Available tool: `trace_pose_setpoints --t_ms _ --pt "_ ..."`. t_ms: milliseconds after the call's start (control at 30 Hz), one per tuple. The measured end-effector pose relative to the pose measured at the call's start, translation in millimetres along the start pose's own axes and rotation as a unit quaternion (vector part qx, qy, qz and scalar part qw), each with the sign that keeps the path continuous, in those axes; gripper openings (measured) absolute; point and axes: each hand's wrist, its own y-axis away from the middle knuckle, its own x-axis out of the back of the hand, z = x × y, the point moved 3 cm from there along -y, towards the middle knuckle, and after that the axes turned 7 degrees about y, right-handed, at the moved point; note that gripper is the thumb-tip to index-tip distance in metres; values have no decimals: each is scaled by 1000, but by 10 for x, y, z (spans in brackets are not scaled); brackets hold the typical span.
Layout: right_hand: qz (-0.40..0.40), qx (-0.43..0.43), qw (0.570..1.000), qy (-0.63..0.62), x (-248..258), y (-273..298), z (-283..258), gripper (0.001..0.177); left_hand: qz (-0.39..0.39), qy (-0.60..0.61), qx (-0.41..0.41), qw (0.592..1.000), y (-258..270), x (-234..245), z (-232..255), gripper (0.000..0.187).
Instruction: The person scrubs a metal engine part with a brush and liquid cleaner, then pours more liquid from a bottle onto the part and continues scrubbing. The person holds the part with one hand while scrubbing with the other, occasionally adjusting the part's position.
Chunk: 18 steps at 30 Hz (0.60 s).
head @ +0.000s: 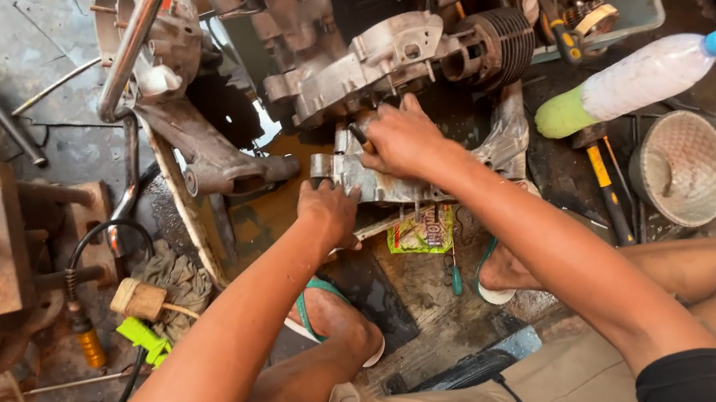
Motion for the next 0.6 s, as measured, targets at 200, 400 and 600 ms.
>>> trace_pose_setpoints --t_ms 200,400,600 --pt "-74 -59 995 -42 -76 -145 75 50 -58 10 13 998 -98 -62 36 106" --pt "-175 -64 981 -48 36 -223 -155 63 -85 81 77 990 305 352 157 68" --pt "-238 -43 969 -41 -336 -410 -187 54 -119 58 34 991 -225 -70 35 102"
